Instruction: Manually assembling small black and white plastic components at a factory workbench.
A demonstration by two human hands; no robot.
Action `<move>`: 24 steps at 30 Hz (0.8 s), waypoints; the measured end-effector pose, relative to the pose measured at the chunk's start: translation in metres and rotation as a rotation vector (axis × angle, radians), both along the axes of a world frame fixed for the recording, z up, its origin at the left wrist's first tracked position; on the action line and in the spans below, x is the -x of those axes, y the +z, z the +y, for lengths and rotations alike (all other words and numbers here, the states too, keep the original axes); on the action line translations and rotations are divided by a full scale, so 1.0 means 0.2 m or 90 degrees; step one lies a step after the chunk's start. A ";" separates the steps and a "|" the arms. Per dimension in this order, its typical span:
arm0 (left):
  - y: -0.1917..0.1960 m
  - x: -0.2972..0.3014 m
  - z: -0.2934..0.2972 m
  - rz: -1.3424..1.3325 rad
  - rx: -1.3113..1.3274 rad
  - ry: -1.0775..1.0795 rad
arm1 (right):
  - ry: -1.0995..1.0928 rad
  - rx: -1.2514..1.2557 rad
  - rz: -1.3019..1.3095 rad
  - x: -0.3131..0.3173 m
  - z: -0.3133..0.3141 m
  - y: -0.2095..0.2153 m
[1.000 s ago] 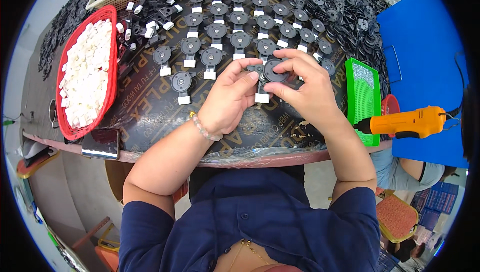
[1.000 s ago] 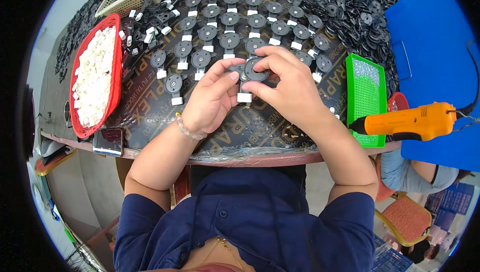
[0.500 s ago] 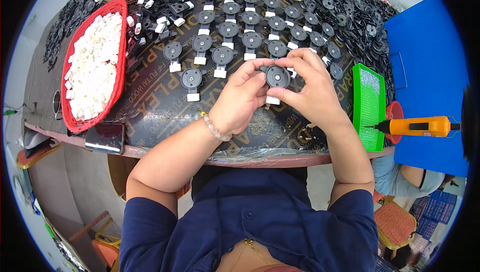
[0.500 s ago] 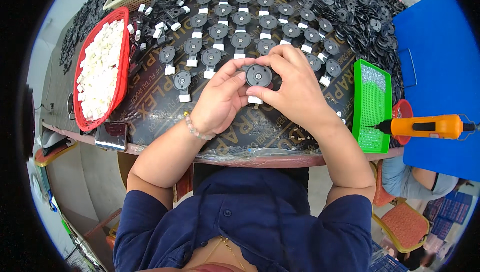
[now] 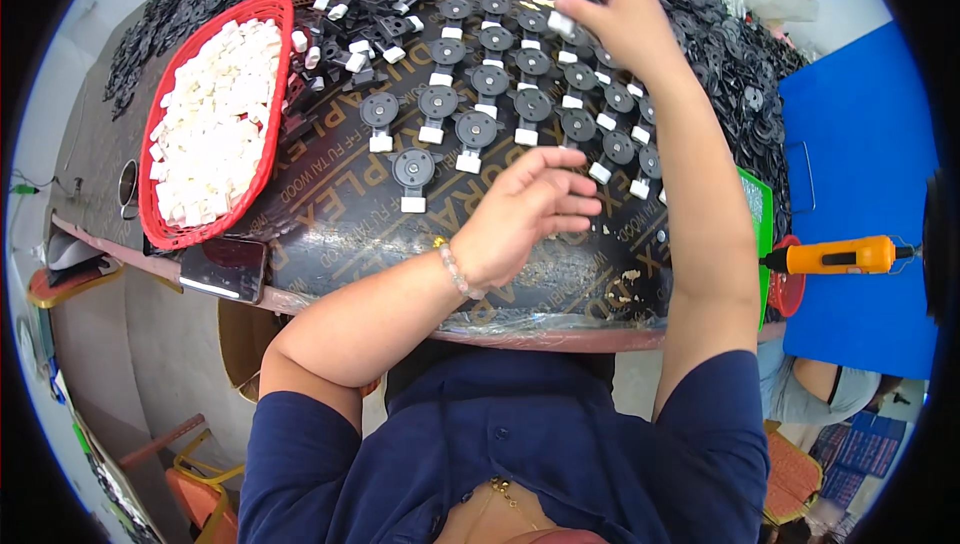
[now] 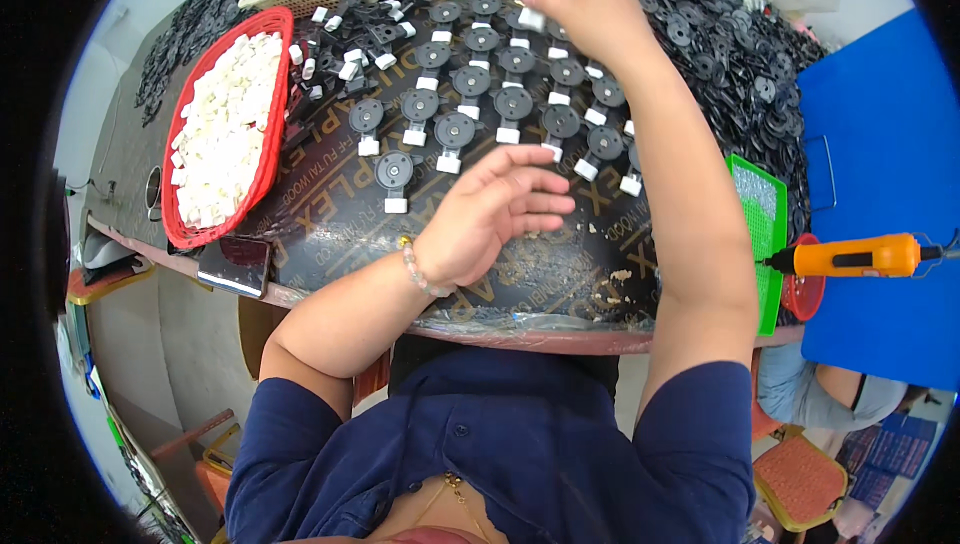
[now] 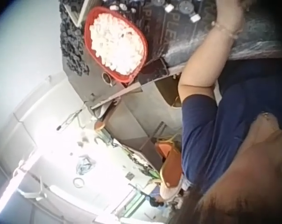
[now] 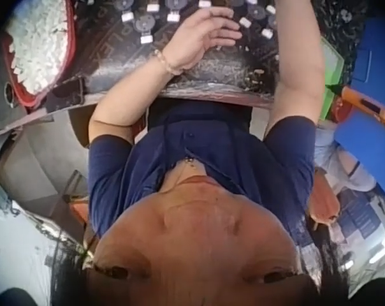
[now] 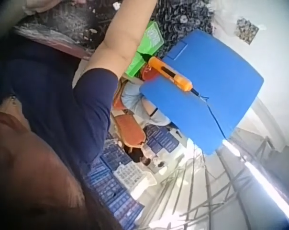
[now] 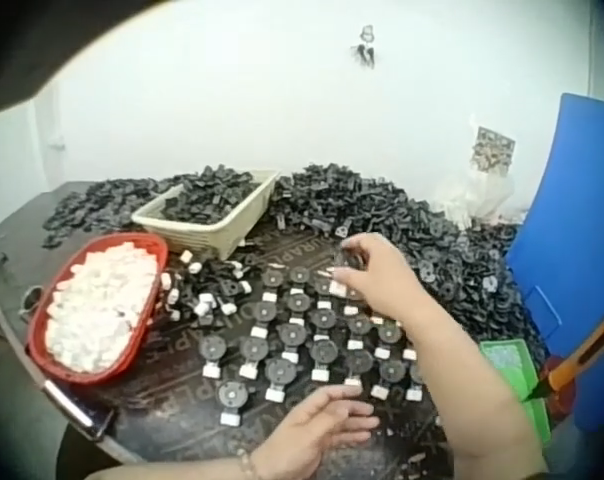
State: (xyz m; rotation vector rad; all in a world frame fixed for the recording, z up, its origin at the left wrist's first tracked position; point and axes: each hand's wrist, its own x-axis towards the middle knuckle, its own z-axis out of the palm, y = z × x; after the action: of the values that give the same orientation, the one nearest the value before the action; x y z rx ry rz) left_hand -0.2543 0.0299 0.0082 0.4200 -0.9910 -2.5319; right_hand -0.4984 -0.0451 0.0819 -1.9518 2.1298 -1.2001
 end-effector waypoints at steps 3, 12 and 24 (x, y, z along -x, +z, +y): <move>-0.02 0.00 -0.01 -0.004 0.028 -0.021 | -0.028 -0.036 0.070 0.19 -0.37 -0.13; 0.00 -0.01 0.01 -0.011 0.035 -0.062 | 0.041 -0.372 0.010 0.33 -0.74 -0.34; 0.02 -0.02 -0.02 0.013 0.072 0.112 | 0.195 -0.274 0.285 -0.30 -1.09 -0.31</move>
State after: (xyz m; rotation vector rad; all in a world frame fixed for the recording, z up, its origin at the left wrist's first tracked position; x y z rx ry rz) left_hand -0.2494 0.0258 0.0117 0.4277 -1.0366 -2.3078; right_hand -0.4378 -0.2632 0.0204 -2.3570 1.9206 -0.2424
